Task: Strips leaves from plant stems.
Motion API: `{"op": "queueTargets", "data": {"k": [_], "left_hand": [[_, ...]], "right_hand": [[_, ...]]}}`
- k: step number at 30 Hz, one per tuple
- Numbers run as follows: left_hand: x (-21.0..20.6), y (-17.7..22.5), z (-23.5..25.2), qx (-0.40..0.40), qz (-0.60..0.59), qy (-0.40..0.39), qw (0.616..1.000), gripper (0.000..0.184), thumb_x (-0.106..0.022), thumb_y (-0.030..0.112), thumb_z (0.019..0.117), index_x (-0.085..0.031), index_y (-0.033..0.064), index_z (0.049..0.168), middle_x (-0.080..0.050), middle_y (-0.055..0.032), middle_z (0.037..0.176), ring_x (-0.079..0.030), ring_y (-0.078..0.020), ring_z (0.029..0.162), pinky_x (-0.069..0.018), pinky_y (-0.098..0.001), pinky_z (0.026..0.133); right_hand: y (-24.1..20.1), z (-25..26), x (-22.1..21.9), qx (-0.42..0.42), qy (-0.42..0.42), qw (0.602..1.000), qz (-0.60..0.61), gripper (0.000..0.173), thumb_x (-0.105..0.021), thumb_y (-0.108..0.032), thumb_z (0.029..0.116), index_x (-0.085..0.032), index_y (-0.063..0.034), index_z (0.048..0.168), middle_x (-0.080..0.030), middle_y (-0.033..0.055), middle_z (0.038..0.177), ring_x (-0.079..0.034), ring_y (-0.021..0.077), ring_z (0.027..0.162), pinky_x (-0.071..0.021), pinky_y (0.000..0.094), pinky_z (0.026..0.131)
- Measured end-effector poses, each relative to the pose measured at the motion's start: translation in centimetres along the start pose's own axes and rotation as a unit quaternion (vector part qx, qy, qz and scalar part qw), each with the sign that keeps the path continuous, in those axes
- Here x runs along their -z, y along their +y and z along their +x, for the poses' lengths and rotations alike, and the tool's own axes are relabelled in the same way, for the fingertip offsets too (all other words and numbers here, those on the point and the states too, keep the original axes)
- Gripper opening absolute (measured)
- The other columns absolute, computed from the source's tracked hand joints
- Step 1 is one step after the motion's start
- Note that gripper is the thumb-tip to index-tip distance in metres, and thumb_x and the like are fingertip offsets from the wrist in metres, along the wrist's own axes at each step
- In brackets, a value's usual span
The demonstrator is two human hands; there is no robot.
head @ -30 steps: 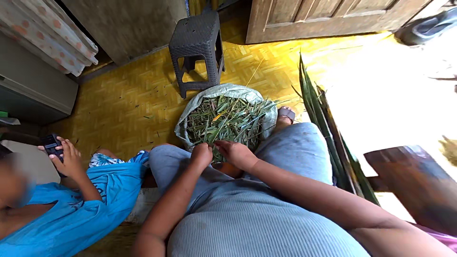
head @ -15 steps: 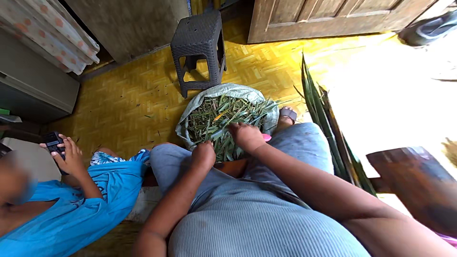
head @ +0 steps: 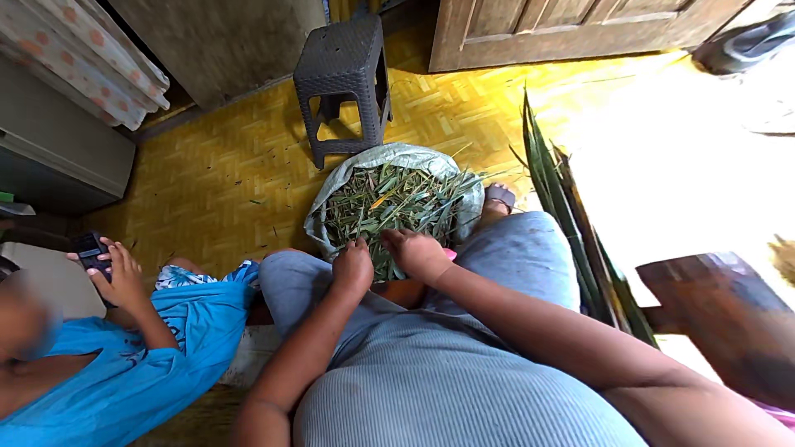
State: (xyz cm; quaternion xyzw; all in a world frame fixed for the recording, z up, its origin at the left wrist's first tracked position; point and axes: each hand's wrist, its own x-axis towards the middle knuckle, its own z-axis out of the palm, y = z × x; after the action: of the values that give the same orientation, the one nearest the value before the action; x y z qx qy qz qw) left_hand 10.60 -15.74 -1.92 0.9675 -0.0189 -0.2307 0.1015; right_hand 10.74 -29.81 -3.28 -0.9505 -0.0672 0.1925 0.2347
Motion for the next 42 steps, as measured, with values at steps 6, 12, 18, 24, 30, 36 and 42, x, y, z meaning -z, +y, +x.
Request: {"op": "queueTargets", "data": {"k": [6, 12, 18, 24, 30, 36, 42], "left_hand": [[0.3, -0.8, -0.4, -0.001, -0.046, -0.023, 0.999, 0.042, -0.037, 0.022, 0.1126, -0.055, 0.0017, 0.145, -0.061, -0.0238, 0.137, -0.063, -0.0377, 0.124, -0.0507, -0.0536, 0.103], [0.4, -0.9, 0.3, -0.001, -0.122, -0.045, 0.991, 0.041, -0.037, 0.023, 0.1133, -0.062, -0.0049, 0.13, -0.066, -0.0266, 0.126, -0.063, -0.0388, 0.122, -0.0481, -0.0551, 0.105], [0.5, -0.8, 0.2, -0.004, -0.146, -0.065, 0.987, 0.04, -0.036, 0.022, 0.1134, -0.064, -0.0054, 0.122, -0.068, -0.0262, 0.114, -0.065, -0.0376, 0.113, -0.0495, -0.0548, 0.1], [0.3, -1.4, 0.1, -0.01, -0.168, -0.071, 0.983, 0.04, -0.035, 0.022, 0.1135, -0.064, -0.0051, 0.121, -0.068, -0.0254, 0.111, -0.066, -0.0364, 0.108, -0.05, -0.0533, 0.099], [0.0, -1.4, 0.4, -0.036, -0.222, -0.1, 0.969, 0.04, -0.037, 0.024, 0.1135, -0.059, -0.0012, 0.136, -0.069, -0.0207, 0.108, -0.067, -0.03, 0.098, -0.0521, -0.0469, 0.094], [0.4, -2.7, -0.5, 0.01, -0.246, -0.168, 0.955, 0.04, -0.036, 0.028, 0.1144, -0.06, -0.0023, 0.126, -0.065, -0.0102, 0.092, -0.059, -0.0125, 0.068, -0.0522, -0.0291, 0.069], [0.2, -2.5, 0.6, 0.016, -0.204, -0.109, 0.973, 0.041, -0.037, 0.025, 0.1138, -0.064, -0.0043, 0.117, -0.069, -0.0169, 0.097, -0.066, -0.023, 0.081, -0.0547, -0.0406, 0.081]], "right_hand": [[4.0, 2.7, 0.5, -0.086, 0.08, 0.993, 0.031, 0.042, -0.042, -0.032, 0.1118, -0.058, -0.0045, 0.139, -0.061, 0.0283, 0.133, -0.061, 0.0511, 0.119, -0.0475, 0.0706, 0.094], [1.1, -0.3, -0.3, 0.002, 0.017, 0.987, 0.158, 0.04, -0.046, -0.025, 0.111, -0.057, -0.0041, 0.142, -0.063, 0.0234, 0.135, -0.062, 0.0428, 0.123, -0.0462, 0.0638, 0.104], [1.7, 0.4, -1.4, -0.005, 0.056, 0.997, 0.059, 0.039, -0.046, -0.029, 0.1105, -0.06, -0.0081, 0.14, -0.064, 0.0248, 0.132, -0.062, 0.0476, 0.119, -0.0475, 0.0676, 0.097], [2.7, 1.7, 0.4, -0.125, 0.026, 0.927, 0.353, 0.047, -0.049, -0.031, 0.1106, -0.047, -0.008, 0.151, -0.069, 0.0161, 0.11, -0.065, 0.0258, 0.086, -0.0528, 0.0428, 0.078], [2.4, 2.2, 0.1, -0.177, -0.058, 0.755, 0.628, 0.035, -0.045, -0.03, 0.1113, -0.054, -0.0115, 0.139, -0.065, 0.0038, 0.077, -0.052, 0.0067, 0.05, -0.0418, 0.0196, 0.045], [4.6, 2.6, 0.3, -0.147, 0.025, 0.848, 0.508, 0.039, -0.043, -0.035, 0.112, -0.056, -0.0107, 0.139, -0.066, 0.0013, 0.081, -0.047, 0.0048, 0.053, -0.0394, 0.0217, 0.049], [1.1, -0.7, -0.6, 0.032, -0.03, 0.98, 0.194, 0.04, -0.044, -0.027, 0.1118, -0.059, -0.0049, 0.142, -0.067, 0.0219, 0.129, -0.066, 0.039, 0.117, -0.0475, 0.0596, 0.104]]}}
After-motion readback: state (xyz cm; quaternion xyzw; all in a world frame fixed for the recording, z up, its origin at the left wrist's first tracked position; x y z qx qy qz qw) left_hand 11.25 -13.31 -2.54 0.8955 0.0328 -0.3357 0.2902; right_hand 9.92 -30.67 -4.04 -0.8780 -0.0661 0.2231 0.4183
